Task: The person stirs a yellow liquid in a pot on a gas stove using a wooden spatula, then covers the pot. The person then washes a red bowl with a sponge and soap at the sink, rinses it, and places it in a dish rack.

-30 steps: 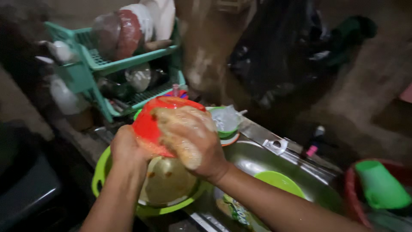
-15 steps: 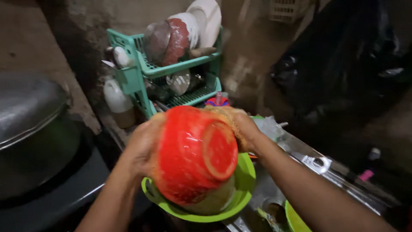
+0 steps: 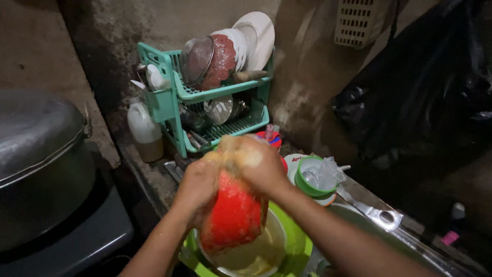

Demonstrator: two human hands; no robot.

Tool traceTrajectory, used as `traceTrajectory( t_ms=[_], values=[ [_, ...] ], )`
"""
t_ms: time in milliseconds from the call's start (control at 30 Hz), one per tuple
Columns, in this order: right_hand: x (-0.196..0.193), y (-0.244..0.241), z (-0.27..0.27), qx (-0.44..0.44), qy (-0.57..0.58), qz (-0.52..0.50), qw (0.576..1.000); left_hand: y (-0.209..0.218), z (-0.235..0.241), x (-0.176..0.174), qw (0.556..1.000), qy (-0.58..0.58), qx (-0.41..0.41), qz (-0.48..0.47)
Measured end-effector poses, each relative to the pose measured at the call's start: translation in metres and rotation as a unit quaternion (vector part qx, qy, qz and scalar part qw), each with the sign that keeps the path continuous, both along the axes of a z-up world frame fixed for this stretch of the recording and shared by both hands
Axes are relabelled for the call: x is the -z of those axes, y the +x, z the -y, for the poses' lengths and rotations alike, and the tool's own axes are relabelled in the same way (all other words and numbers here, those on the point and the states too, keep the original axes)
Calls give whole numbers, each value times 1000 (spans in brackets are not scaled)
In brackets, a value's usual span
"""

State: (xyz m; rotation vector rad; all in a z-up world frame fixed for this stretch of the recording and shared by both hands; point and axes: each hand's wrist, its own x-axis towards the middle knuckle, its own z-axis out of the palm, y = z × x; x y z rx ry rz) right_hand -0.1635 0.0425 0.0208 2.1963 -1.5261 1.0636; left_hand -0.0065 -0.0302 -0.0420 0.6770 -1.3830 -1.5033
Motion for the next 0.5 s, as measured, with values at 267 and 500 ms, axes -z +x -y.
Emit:
traceTrajectory(
  t_ms=[267,500],
  values=[
    [76,-45,19,-66,148,668,727,4,-17,-16,971,142,-54,-183],
    [60,18,-31,-32,71,680,729,4,-16,-6,988,105,-93,-68]
  ],
)
